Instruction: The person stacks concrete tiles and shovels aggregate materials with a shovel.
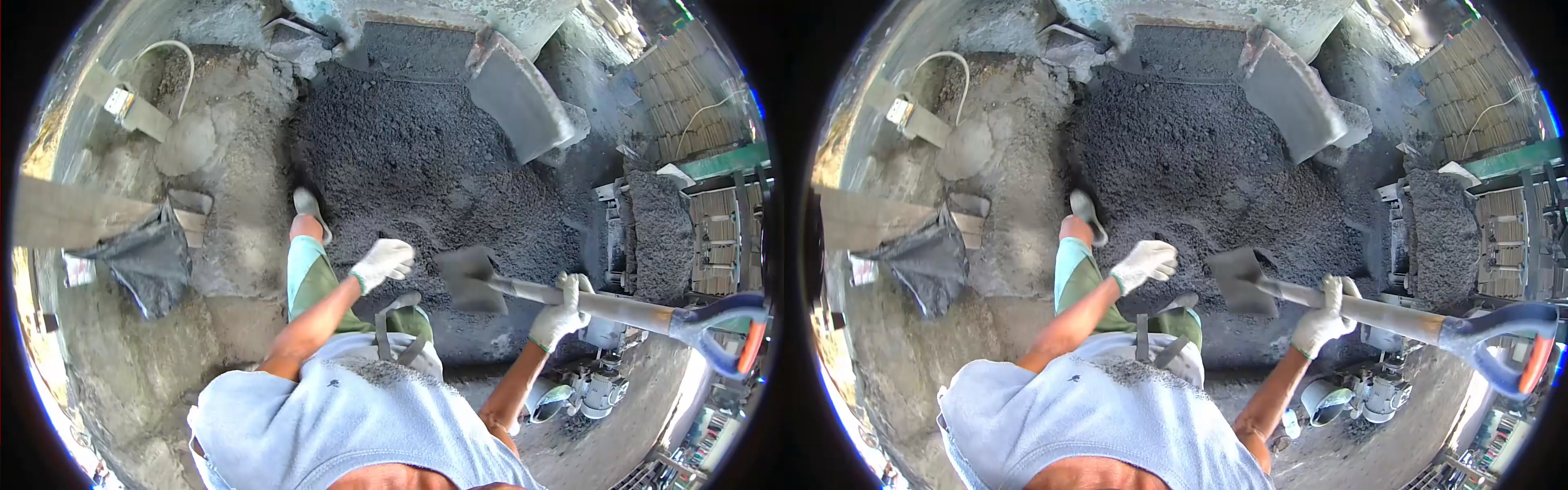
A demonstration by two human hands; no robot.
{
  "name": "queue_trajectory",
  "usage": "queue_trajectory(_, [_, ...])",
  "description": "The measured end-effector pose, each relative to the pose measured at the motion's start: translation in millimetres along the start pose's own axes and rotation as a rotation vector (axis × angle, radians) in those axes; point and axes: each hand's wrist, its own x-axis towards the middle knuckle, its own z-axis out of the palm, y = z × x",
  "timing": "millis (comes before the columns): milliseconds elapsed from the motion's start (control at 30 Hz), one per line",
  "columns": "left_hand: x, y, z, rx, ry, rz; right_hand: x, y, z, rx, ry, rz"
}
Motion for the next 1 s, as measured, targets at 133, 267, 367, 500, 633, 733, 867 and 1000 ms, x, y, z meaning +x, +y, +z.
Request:
queue_trajectory(133, [-19, -4, 109, -0.288, -0.092, -0.155, -35, 1, 14, 0.199, -0.124, 0.006])
queue_trajectory(267, [56, -49, 137, -0.838, -0.132, 0.011, -73, 6, 6, 0.035, -0.565, -0.011])
queue_trajectory(367, [71, -38, 113, -1.062, 0.196, 0.065, -88, -18, -40, -0.384, -0.858, -0.062])
queue_trajectory(500, [66, -24, 55, -0.985, 0.277, 0.283, -120, -90, -124, -0.154, -0.498, 0.035])
queue_trajectory(633, [27, 20, 27, -0.938, 0.31, 0.32, -159, -136, -145, 0.317, -0.333, 0.445])
queue_trajectory(733, [19, 51, 21, -0.913, 0.289, 0.402, -184, -153, -167, 0.148, -0.31, 0.455])
queue_trajectory(867, [3, 94, 30, -0.855, 0.164, 0.543, -207, -166, -204, -0.01, -0.284, 0.466])
queue_trajectory(1000, [-12, 127, 69, -0.798, 0.09, 0.619, -220, -172, -227, -0.179, -0.291, 0.441])
